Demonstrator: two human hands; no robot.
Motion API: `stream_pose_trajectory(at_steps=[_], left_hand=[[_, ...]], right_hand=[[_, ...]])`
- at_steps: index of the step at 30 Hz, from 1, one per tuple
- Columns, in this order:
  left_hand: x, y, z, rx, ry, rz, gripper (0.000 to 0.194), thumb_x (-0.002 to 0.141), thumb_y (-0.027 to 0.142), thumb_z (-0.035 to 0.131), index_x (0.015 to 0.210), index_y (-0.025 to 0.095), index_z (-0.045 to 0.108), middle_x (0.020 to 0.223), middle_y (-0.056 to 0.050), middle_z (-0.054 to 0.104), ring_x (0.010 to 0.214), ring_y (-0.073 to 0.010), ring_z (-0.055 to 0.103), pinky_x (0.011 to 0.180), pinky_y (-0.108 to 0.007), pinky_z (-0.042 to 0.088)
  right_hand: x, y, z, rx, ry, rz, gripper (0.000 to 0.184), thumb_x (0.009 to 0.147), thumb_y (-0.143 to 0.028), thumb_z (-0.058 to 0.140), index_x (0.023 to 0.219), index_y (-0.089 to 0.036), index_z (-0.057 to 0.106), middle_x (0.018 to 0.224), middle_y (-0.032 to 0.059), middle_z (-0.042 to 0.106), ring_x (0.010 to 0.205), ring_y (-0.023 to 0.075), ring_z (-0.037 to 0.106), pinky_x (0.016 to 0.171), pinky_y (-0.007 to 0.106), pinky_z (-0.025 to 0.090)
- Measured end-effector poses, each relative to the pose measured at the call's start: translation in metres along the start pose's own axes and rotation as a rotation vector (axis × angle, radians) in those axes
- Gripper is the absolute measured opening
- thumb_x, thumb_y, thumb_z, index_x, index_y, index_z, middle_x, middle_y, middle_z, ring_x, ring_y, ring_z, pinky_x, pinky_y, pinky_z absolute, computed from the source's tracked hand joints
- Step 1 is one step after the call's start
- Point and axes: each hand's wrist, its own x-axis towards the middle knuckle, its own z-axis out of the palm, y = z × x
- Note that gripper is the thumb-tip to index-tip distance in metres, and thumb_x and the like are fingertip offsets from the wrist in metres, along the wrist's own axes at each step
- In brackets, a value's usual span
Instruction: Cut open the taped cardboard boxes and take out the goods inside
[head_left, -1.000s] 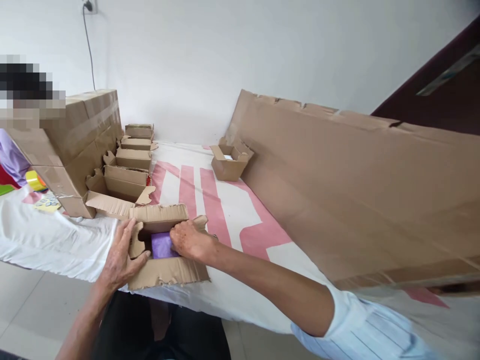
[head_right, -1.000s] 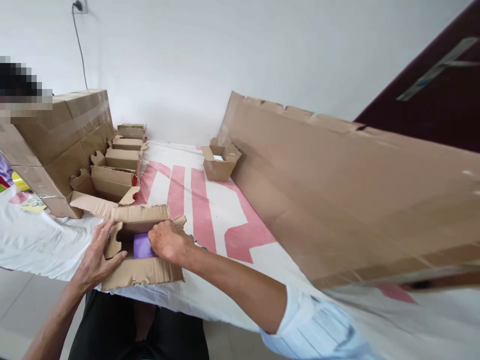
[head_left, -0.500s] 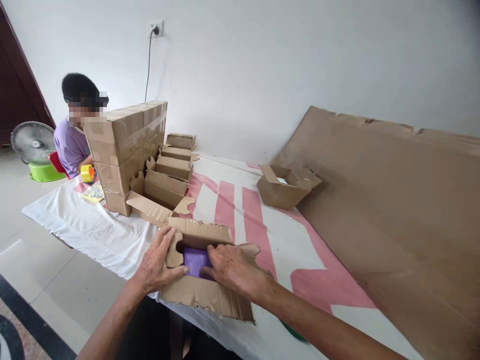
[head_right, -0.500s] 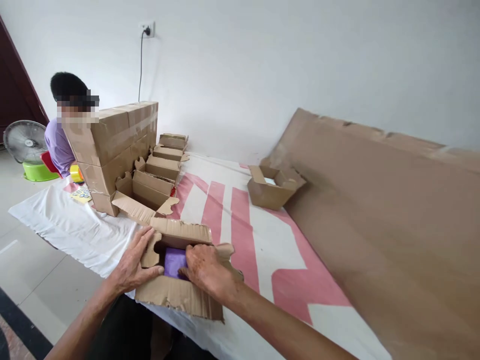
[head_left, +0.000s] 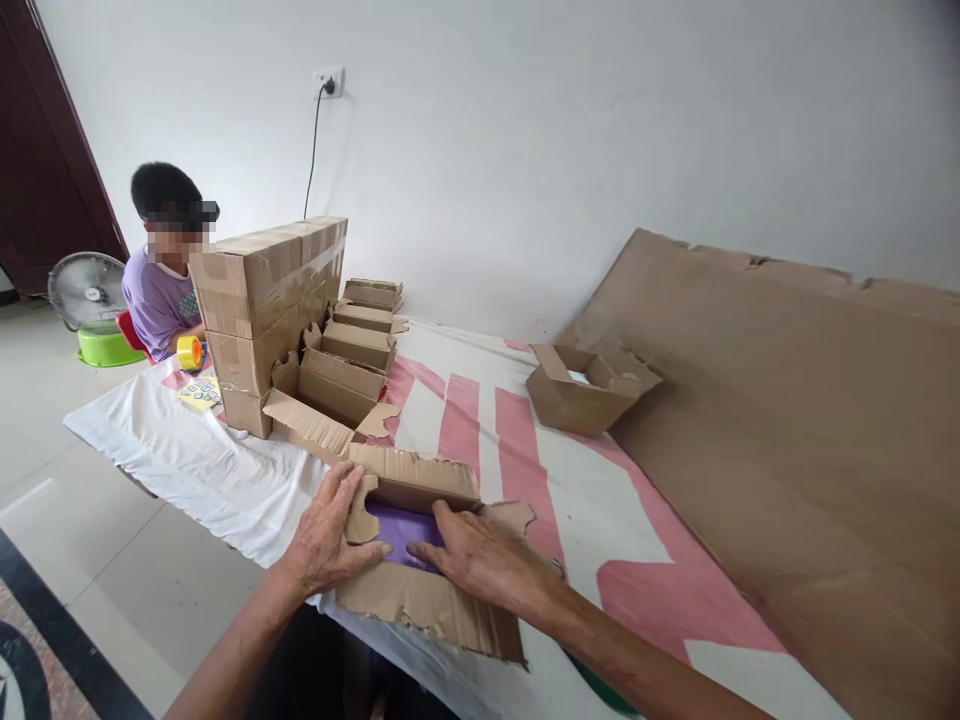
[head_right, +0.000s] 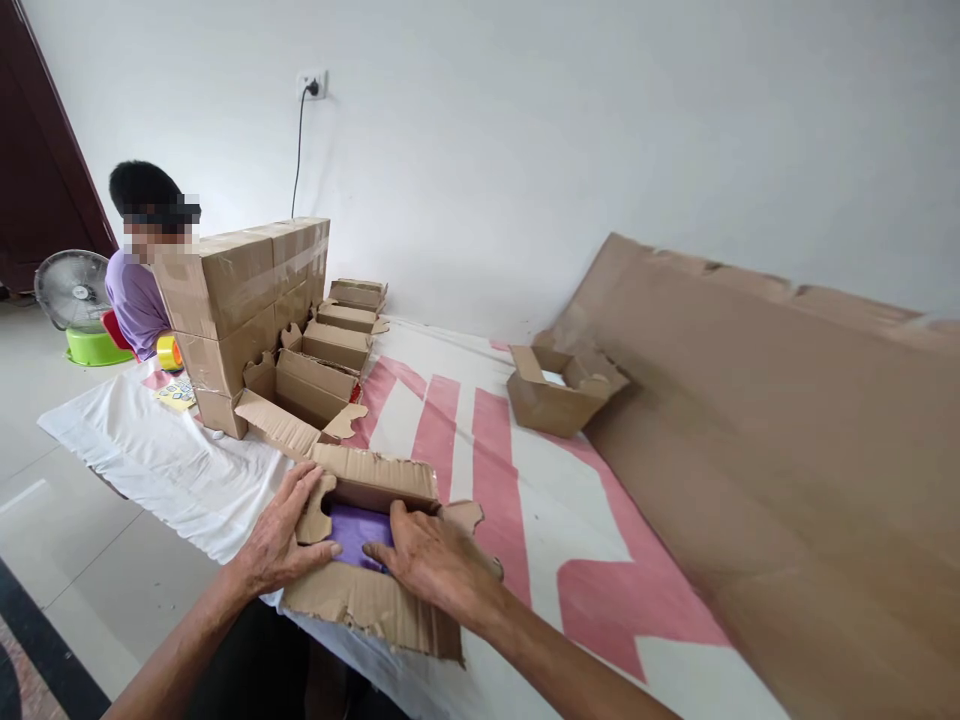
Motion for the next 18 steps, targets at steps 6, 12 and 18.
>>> stream_pose_trajectory(at_steps=[6,12,18], left_hand=[[-0.003,-0.001,0.000,0.007,0.003,0.005,0.099,0.089,0.055,0.082,0.171,0.029,0.033,0.174,-0.020,0.033,0.162,-0.0440,0.036,0.129,-0.065,0.038],[0.000,0.005,0.001,0.020,0.000,0.002,0.097,0.090,0.059,0.080,0.169,0.025,0.035,0.171,-0.023,0.035,0.159,-0.0433,0.040,0.128,-0.063,0.041],[-0.001,0.010,0.006,0.017,-0.009,-0.007,0.101,0.086,0.062,0.082,0.168,0.025,0.037,0.171,-0.023,0.036,0.160,-0.0427,0.040,0.129,-0.060,0.040]], right_hand=[[0.010,0.003,0.007,0.173,-0.054,0.011,0.032,0.099,-0.044,0.064,0.114,-0.016,0.063,0.123,0.0217,0.077,0.116,0.0367,0.073,0.093,0.042,0.051],[0.010,0.014,0.022,0.695,0.094,0.094,0.057,0.089,-0.051,0.067,0.133,-0.015,0.058,0.109,0.0122,0.077,0.101,0.0293,0.076,0.082,0.038,0.058],[0.018,0.026,0.039,0.630,0.112,0.109,0.048,0.082,-0.063,0.070,0.102,-0.020,0.067,0.103,0.0139,0.080,0.094,0.0311,0.075,0.080,0.041,0.059]])
